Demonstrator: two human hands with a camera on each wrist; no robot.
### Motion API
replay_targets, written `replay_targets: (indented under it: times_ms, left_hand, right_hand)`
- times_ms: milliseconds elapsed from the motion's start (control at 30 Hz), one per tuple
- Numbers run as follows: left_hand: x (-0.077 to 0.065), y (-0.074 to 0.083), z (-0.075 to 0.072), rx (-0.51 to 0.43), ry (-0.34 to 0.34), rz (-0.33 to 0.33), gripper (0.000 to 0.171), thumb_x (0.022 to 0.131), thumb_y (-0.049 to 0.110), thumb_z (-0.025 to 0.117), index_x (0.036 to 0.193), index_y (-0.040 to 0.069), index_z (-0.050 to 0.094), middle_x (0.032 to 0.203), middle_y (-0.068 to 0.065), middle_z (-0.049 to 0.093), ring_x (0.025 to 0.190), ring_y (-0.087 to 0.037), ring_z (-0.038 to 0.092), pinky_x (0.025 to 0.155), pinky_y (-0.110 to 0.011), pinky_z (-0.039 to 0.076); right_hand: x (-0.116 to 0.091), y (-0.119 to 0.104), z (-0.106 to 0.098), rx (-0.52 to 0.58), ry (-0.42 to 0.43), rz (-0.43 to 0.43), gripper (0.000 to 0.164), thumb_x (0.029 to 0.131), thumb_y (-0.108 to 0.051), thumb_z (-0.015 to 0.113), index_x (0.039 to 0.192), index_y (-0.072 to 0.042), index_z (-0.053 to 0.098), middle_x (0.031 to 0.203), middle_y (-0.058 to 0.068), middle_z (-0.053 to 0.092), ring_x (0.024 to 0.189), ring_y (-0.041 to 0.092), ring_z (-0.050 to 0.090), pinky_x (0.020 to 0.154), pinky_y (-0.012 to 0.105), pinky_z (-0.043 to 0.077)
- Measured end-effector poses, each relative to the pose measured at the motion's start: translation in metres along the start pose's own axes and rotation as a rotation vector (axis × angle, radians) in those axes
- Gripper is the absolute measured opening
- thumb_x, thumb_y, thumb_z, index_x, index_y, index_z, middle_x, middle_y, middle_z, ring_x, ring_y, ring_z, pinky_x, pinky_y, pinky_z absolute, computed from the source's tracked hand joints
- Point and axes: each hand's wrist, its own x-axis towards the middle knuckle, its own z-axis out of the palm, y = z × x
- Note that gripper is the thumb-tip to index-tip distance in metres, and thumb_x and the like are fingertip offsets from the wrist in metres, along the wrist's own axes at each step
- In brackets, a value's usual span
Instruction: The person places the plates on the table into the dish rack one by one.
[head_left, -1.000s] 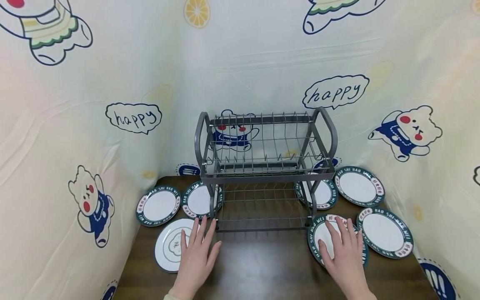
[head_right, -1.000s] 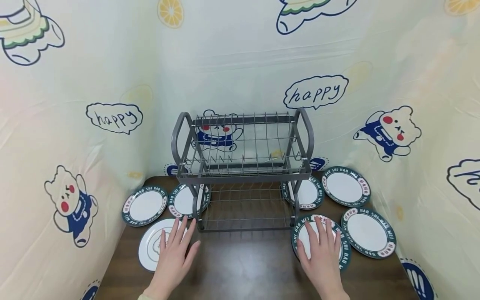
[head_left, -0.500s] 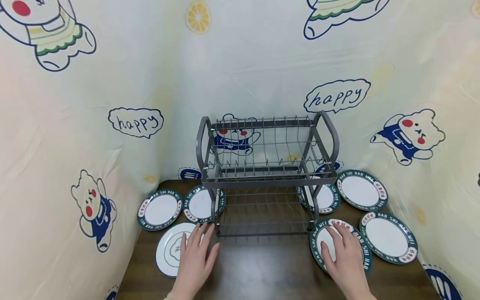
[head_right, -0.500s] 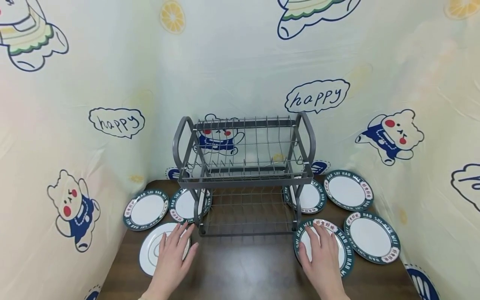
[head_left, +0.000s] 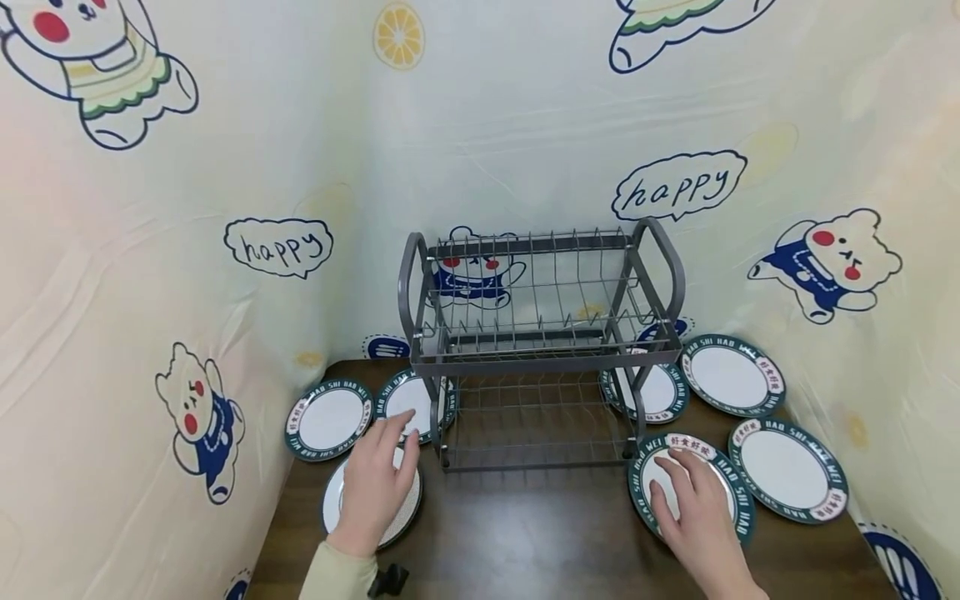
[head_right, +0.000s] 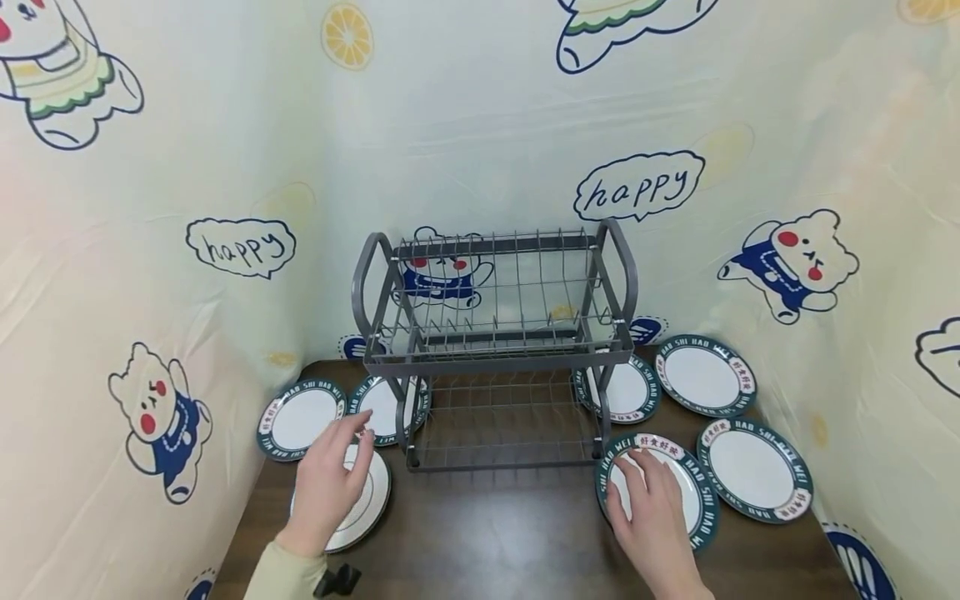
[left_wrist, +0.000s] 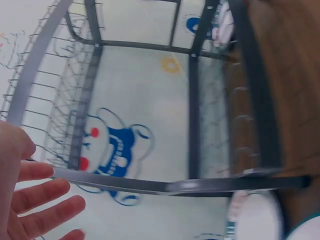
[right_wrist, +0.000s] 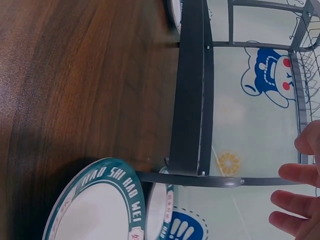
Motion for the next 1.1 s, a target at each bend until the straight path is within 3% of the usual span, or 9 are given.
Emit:
replay_targets:
  times_ms: [100,233,433,600,833,1100]
  left_hand:
    - [0.024,-0.004,-0.010,-0.038,0.029,0.028,0.028,0.096,0.008,0.068,0.123,0.001,0.069,0.104,-0.015,0.071,0.084,-0.028,0.070,0.064,-0.043,0.061]
    - [0.058,-0.008,-0.022,-0.096,0.085,0.004,0.024,0.098,0.004,0.065,0.121,0.000,0.069,0.101,-0.014,0.070,0.079,-0.022,0.067,0.056,-0.033,0.056]
    - [0.106,-0.008,-0.033,-0.217,0.091,-0.096,0.022,0.105,0.010,0.059,0.121,-0.001,0.070,0.105,-0.014,0.071,0.078,-0.020,0.065,0.066,-0.014,0.047]
    - [0.135,-0.003,-0.032,-0.275,0.045,-0.170,0.029,0.109,0.019,0.052,0.125,0.000,0.068,0.112,-0.015,0.071,0.084,-0.025,0.068,0.068,-0.026,0.050]
    - [0.161,0.006,-0.025,-0.329,-0.042,-0.255,0.038,0.112,0.028,0.045,0.130,0.001,0.064,0.112,-0.015,0.068,0.084,-0.026,0.065,0.069,-0.038,0.055]
    - [0.170,0.012,-0.021,-0.324,-0.010,-0.258,0.036,0.112,0.030,0.047,0.120,-0.002,0.062,0.097,-0.015,0.066,0.079,-0.028,0.059,0.068,-0.038,0.049]
  right_hand:
    - [0.003,0.002,0.000,0.005,0.003,0.002,0.033,0.085,-0.011,0.068,0.115,0.003,0.068,0.122,0.027,0.062,0.116,0.046,0.056,0.095,0.062,0.041]
    - [0.004,0.002,-0.001,0.008,-0.003,0.022,0.032,0.085,-0.010,0.070,0.114,0.003,0.068,0.122,0.027,0.062,0.117,0.047,0.055,0.096,0.064,0.041]
    - [0.000,0.004,0.000,-0.004,0.002,0.033,0.030,0.082,-0.006,0.073,0.111,0.002,0.070,0.119,0.026,0.064,0.117,0.049,0.056,0.094,0.066,0.042]
    - [-0.006,0.005,0.001,0.007,-0.002,0.039,0.030,0.080,-0.003,0.075,0.109,0.002,0.071,0.118,0.025,0.065,0.118,0.051,0.056,0.092,0.067,0.043]
    - [-0.013,0.006,0.001,-0.001,-0.037,0.075,0.027,0.081,-0.003,0.076,0.106,0.002,0.071,0.114,0.025,0.066,0.117,0.051,0.056,0.094,0.068,0.042]
    - [-0.018,0.007,-0.002,-0.020,-0.063,0.095,0.023,0.083,-0.004,0.076,0.104,0.002,0.072,0.112,0.024,0.067,0.117,0.050,0.057,0.095,0.067,0.043]
